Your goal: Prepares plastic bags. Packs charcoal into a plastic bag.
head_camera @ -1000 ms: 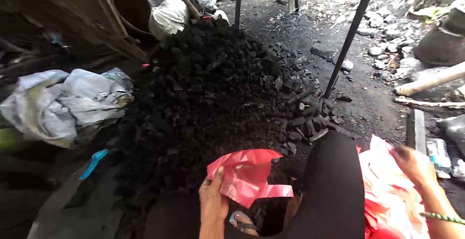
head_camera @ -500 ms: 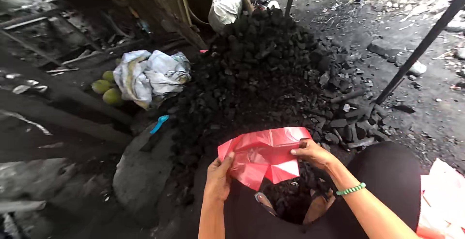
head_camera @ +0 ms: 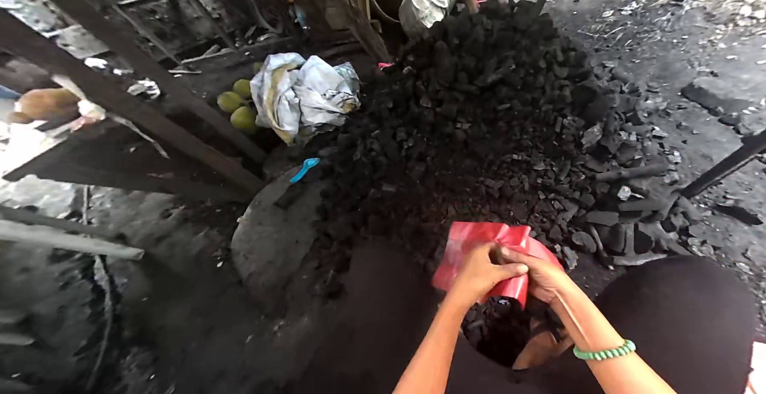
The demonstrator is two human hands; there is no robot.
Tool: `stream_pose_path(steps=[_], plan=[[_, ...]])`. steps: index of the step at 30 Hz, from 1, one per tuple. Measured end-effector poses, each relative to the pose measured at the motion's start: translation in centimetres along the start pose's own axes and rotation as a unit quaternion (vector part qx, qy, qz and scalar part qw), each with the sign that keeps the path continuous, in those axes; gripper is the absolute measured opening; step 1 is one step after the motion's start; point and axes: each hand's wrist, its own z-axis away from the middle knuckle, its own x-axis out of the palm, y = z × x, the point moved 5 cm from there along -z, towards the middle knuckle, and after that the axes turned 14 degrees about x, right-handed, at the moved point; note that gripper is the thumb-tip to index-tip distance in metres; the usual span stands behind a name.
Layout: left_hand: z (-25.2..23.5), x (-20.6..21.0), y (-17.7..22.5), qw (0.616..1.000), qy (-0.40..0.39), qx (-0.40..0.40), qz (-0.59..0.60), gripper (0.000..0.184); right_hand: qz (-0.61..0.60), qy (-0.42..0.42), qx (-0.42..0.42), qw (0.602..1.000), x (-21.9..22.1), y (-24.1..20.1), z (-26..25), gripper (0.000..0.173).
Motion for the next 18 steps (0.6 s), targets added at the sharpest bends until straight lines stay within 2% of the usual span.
stream_pose_path(steps=[3, 6, 7, 9, 10, 12, 14, 15, 16, 17, 18], plan=[[0.7, -1.0, -0.3, 0.988, 0.036, -0.029, 0.145, 0.009, 0.016, -0.009, -0.005, 1.0, -0.9, 0.1, -0.4, 0.009], [1.8, -3.7, -0.6, 0.943, 0.11, -0.034, 0.311, 0.012, 0.18, 0.037, -0.09, 0.979, -2.8, -1.4, -1.6, 0.009], [2.2, -4.7, -0.7, 0.919, 0.138, -0.019, 0.369, 0.013, 0.271, 0.077, -0.117, 0.952, -3.6, -2.2, -2.1, 0.009], [2.9, -7.1, -0.8, 0.868, 0.195, 0.028, 0.455, 0.016, 0.451, 0.175, -0.106, 0.868, -5.0, -3.6, -3.0, 0.012], [2.9, -8.4, -1.0, 0.844, 0.22, 0.056, 0.486, 0.016, 0.51, 0.214, -0.093, 0.828, -5.7, -4.0, -3.5, 0.017], [2.4, -10.3, -1.2, 0.829, 0.239, 0.1, 0.495, 0.016, 0.556, 0.244, -0.079, 0.791, -6.4, -4.2, -4.2, 0.03], [1.5, -10.5, -1.4, 0.869, 0.238, 0.116, 0.419, 0.016, 0.57, 0.193, -0.081, 0.794, -5.1, -4.1, -4.8, 0.051], [1.0, -10.1, -1.3, 0.898, 0.226, 0.109, 0.362, 0.015, 0.561, 0.148, -0.087, 0.81, -3.9, -4.1, -5.1, 0.065], [0.5, -9.2, -1.1, 0.924, 0.204, 0.094, 0.31, 0.014, 0.544, 0.104, -0.097, 0.827, -2.5, -4.1, -5.3, 0.07], [0.0, -8.3, -0.9, 0.951, 0.165, 0.075, 0.251, 0.015, 0.529, 0.07, -0.113, 0.838, -1.3, -4.3, -5.6, 0.062], [-0.7, -7.6, -1.1, 0.978, 0.106, 0.056, 0.169, 0.015, 0.525, 0.048, -0.138, 0.839, -0.5, -4.8, -6.0, 0.043]])
